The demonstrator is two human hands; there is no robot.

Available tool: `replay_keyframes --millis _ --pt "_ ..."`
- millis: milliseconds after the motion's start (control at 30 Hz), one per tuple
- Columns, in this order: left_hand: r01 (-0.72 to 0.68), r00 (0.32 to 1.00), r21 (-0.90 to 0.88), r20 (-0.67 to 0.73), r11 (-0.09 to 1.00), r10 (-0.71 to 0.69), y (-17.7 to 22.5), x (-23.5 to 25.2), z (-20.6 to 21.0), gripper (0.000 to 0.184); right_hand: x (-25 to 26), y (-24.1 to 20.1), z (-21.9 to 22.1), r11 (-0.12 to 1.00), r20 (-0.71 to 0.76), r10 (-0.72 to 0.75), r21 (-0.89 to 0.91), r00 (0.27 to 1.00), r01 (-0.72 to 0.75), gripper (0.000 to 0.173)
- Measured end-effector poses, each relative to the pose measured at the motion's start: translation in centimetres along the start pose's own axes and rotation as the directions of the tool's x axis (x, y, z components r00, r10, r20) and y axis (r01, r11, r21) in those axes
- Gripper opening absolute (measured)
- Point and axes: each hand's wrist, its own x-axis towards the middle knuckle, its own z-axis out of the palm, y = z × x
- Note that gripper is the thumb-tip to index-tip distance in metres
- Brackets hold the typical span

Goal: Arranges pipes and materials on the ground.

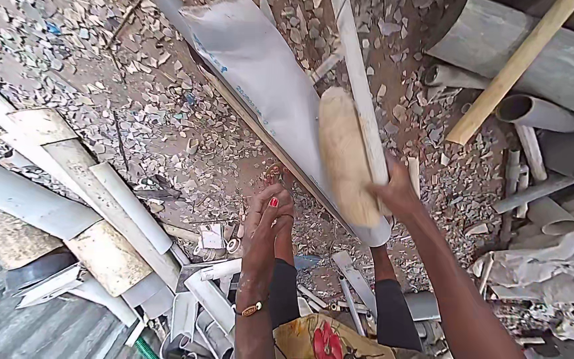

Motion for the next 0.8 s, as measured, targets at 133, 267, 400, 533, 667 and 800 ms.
replay_keyframes --millis 133,267,400,533,667,800 --pt "-0.079 0.974 -0.051 0.207 0.996 0.088 -2.0 0.0 1.0 0.064 -6.8 1.2 3.8 0.961 0.021 -0.093 -0.260 0.995 0.096 0.067" --pt "-0.025 1.000 0.057 -0.015 0.998 0.026 -1.1 -0.6 3.6 0.066 -9.9 3.9 6.0 0.604 0.109 -0.517 -0.656 0.849 0.452 0.058" --pt "0.051 0.956 0.095 -0.294 0.994 -0.021 -0.9 -0.1 3.8 0.063 -11.1 4.0 5.4 0.747 0.204 -0.442 -0.456 0.874 0.484 0.069" --pt "-0.085 0.979 -0.016 -0.187 0.996 0.080 -0.7 -0.3 3.7 0.037 -10.8 6.1 1.2 0.915 -0.035 -0.351 -0.225 0.936 0.335 0.062" --pt "-0.058 0.986 -0.027 -0.157 0.998 0.053 -0.9 0.0 4.0 0.021 -15.5 12.7 -6.4 0.833 -0.440 -0.314 -0.553 0.842 0.021 0.057" --pt "-0.051 0.986 -0.010 -0.162 0.999 0.048 -0.7 0.1 4.4 0.022 -26.1 23.8 -13.2 0.488 -0.304 0.453 -0.703 0.838 -0.518 0.049"
